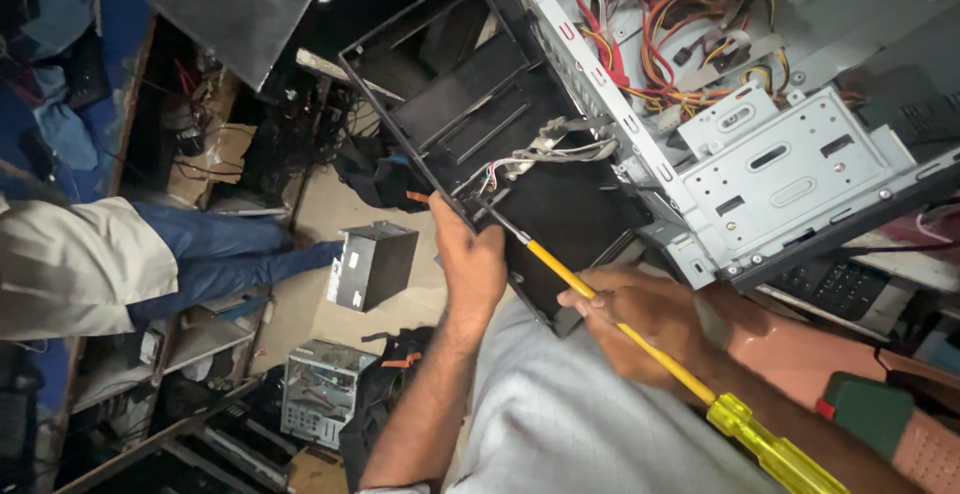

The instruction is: The person works on an open desktop computer tower on a cluttered workbench, first removing and repositioning the case's front bezel and side panels by hand, then using a yellow-handled screwdriver to unscrew and pry at the front drive cage area of the case.

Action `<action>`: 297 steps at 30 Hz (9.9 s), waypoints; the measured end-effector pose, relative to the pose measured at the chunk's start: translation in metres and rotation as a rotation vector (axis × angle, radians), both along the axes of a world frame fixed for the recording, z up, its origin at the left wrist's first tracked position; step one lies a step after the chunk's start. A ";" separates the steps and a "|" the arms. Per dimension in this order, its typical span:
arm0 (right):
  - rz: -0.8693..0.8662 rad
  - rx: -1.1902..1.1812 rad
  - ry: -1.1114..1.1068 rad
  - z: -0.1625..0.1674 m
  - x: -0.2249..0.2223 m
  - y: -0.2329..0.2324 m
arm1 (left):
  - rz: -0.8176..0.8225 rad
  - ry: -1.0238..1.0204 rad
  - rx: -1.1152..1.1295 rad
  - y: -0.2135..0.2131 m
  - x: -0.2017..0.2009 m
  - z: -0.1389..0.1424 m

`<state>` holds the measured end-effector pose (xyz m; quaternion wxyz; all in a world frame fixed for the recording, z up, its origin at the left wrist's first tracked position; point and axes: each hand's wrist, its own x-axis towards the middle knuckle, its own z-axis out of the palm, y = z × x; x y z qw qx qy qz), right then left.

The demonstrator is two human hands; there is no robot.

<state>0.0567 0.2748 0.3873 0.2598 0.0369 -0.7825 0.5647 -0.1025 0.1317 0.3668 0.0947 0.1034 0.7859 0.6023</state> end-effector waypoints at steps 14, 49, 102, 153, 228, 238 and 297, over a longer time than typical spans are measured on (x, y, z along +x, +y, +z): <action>0.006 0.064 0.143 -0.037 0.012 -0.001 | 0.069 -0.021 0.033 0.006 0.006 0.004; 0.107 -0.083 -0.478 0.107 -0.060 0.046 | 0.030 -0.037 0.163 0.002 0.006 0.009; 0.284 0.204 -0.197 0.104 -0.036 0.023 | 0.143 -0.045 0.086 0.013 0.010 0.012; 0.286 -0.293 -0.663 0.116 -0.119 0.070 | 0.049 -0.060 0.114 0.002 -0.003 0.002; -0.079 -0.345 -0.529 0.040 -0.067 -0.001 | -0.078 -0.231 0.360 -0.010 -0.043 -0.043; -0.081 0.017 -0.249 0.006 -0.046 -0.008 | -0.034 -0.141 0.281 -0.008 -0.037 -0.037; -0.079 0.091 0.011 0.009 -0.029 -0.019 | 0.108 -0.214 0.338 0.003 -0.023 -0.021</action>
